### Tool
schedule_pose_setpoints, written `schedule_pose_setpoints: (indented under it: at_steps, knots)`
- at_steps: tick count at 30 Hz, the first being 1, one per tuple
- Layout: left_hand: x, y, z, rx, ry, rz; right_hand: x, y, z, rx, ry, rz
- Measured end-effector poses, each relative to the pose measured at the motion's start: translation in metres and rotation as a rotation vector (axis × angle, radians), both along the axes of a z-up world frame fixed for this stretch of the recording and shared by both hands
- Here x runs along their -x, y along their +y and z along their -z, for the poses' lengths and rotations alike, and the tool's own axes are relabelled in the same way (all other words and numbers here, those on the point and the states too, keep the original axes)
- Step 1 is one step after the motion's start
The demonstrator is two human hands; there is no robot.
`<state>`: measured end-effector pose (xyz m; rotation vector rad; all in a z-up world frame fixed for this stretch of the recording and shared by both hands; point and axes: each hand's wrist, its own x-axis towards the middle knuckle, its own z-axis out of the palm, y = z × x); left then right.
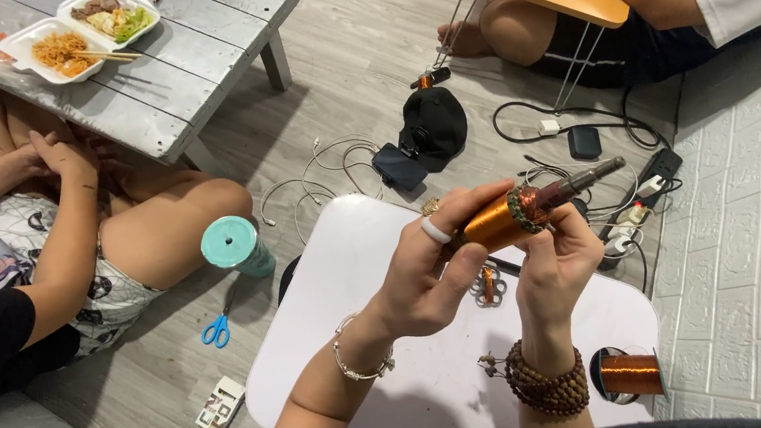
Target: Manually winding copper wire around the core of an electric motor rotor at a workspace.
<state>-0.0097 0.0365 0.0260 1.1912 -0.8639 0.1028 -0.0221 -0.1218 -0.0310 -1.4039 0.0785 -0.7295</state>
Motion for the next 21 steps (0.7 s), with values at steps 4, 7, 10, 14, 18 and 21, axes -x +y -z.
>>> schedule_pose_setpoints:
  at_steps: [4, 7, 10, 14, 18, 21]
  knots:
    - [-0.001, 0.001, 0.002, 0.076, 0.062, 0.077, -0.002, -0.008, 0.000, 0.048, -0.010, -0.040]
    - [-0.005, 0.004, 0.006, 0.246, 0.177, 0.242, 0.001, -0.014, -0.013, 0.230, 0.019, -0.131]
    - [-0.007, 0.010, 0.008, 0.098, 0.219, 0.022, 0.008, -0.015, -0.027, 0.203, 0.039, -0.241]
    - [-0.008, 0.013, 0.001, 0.035, 0.261, -0.031, 0.016, -0.011, -0.033, 0.237, -0.059, -0.261]
    - [-0.007, 0.012, -0.004, -0.084, 0.219, -0.070, 0.028, 0.004, -0.040, 0.168, -0.070, -0.393]
    - [-0.009, 0.009, -0.006, -0.099, 0.116, -0.046, 0.032, 0.013, -0.046, 0.123, -0.051, -0.404]
